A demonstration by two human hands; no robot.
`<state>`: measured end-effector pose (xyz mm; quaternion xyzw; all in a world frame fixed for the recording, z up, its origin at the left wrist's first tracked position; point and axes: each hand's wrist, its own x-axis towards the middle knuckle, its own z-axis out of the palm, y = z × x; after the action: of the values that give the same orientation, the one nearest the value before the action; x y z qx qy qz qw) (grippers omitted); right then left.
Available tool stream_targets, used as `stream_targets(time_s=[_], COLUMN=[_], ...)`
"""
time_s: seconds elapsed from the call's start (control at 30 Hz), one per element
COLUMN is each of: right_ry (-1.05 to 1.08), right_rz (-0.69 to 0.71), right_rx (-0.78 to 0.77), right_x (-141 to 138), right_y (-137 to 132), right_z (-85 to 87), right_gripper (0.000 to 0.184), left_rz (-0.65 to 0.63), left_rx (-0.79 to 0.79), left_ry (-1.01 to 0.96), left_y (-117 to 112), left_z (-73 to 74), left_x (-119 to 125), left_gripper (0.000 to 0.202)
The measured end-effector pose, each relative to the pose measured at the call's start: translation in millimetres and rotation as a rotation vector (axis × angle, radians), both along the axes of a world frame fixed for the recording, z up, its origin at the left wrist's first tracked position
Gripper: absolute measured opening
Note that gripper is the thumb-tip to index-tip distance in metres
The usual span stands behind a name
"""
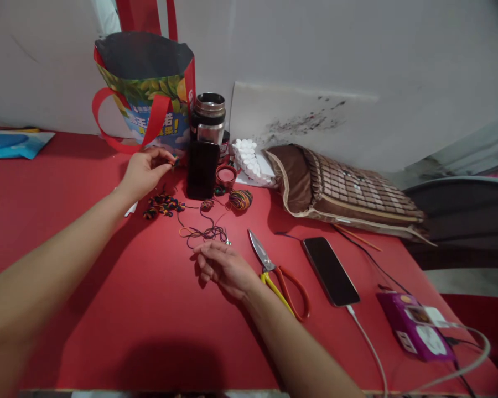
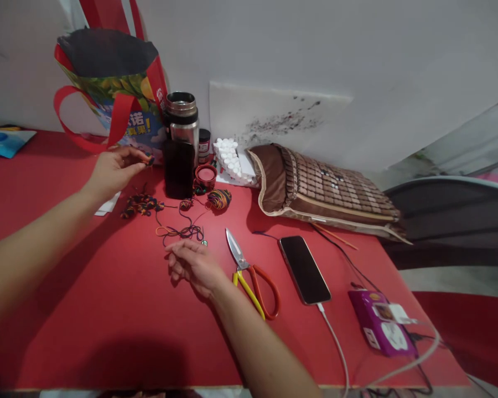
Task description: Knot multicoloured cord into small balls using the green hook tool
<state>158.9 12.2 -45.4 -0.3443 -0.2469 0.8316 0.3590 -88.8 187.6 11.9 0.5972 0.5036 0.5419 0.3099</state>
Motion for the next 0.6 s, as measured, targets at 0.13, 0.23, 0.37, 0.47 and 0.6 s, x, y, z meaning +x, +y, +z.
stream_targets(time_s=[0.13,0.23,0.37,0.47,0.6], right_ry=[0.006,-0.002,-0.022,-0.015,-0.018], right_rz=[0.003,0.009,0.012,0.011,0.009], right_rx=[0.010,0.006,0.012,0.019,0.023], right_x=[-1,-1,0,0,-1], right_y=[-1,-2,-3,-3,-3], right_z=[-2.2,-1.8,-0.7,-1.0,-1.5], right_gripper=[0.029,0.029,0.030,0.030,0.027], left_rz=[0.049,0.023,0.014,0.063,0.121], left_rx=[-0.166,-0.231,-0.322,-0.352,-0.339], left_ry=[-0.071,-0.104,-0.065,0.047,0.184], left_y=[23,40,53,55,55], left_z=[-28.8,-41.8,-57.9,-69.2,-72.9], left_x=[4,10,13,8,-6], left_gripper=[0.021,0.015,0.029,0.041,0.042])
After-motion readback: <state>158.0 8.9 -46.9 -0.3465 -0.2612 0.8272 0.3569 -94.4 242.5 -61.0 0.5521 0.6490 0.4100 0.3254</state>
